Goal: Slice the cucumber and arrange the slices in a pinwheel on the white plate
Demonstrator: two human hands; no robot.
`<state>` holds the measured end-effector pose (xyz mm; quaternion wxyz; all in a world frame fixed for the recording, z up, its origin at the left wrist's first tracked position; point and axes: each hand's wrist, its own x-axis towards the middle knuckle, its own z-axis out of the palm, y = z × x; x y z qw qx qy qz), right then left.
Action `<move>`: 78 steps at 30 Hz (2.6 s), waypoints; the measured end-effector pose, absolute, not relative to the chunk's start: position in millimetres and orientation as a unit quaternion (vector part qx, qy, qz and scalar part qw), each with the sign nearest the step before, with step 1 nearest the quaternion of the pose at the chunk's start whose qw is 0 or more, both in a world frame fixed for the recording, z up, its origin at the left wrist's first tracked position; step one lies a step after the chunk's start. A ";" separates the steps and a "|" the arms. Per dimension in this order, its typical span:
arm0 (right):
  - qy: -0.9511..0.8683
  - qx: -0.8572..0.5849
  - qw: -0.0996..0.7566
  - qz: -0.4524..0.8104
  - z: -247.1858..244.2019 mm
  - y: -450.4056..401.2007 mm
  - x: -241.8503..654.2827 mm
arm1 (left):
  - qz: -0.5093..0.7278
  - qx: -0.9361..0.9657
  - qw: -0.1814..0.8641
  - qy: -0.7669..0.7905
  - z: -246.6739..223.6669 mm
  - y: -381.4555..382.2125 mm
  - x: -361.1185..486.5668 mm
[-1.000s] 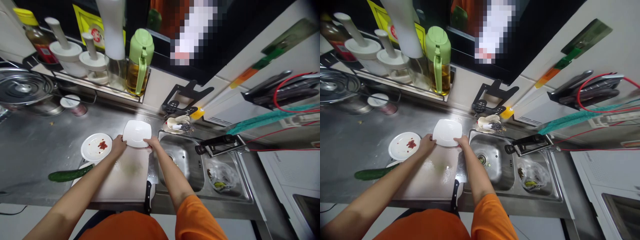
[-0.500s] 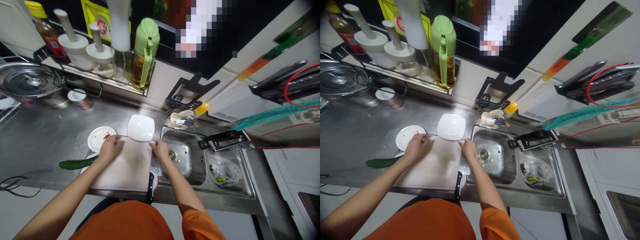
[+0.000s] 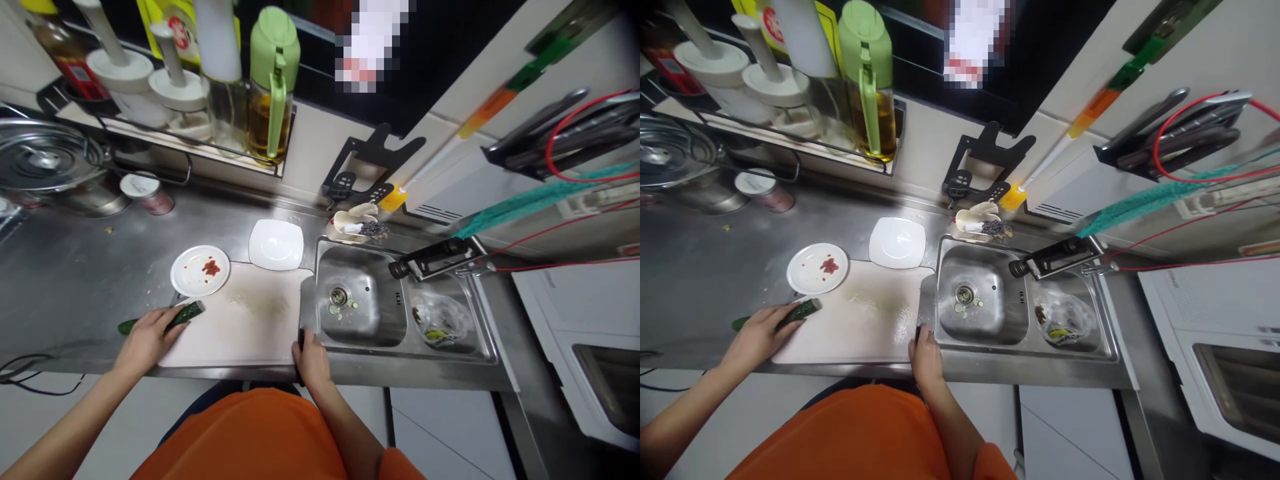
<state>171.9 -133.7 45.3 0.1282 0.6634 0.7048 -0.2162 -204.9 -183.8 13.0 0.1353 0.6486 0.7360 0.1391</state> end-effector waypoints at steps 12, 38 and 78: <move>0.697 0.640 -0.128 -0.297 62.9 -141.5 188.6 | 0.158 0.696 0.216 0.666 22.6 -114.9 -47.9; 0.741 0.589 0.156 -0.283 73.3 -92.0 140.3 | 0.241 0.718 0.250 0.604 7.1 -114.1 -47.6; 0.788 0.509 0.214 -0.273 129.9 -90.1 156.6 | 0.248 0.765 0.161 0.573 1.0 -119.0 -51.6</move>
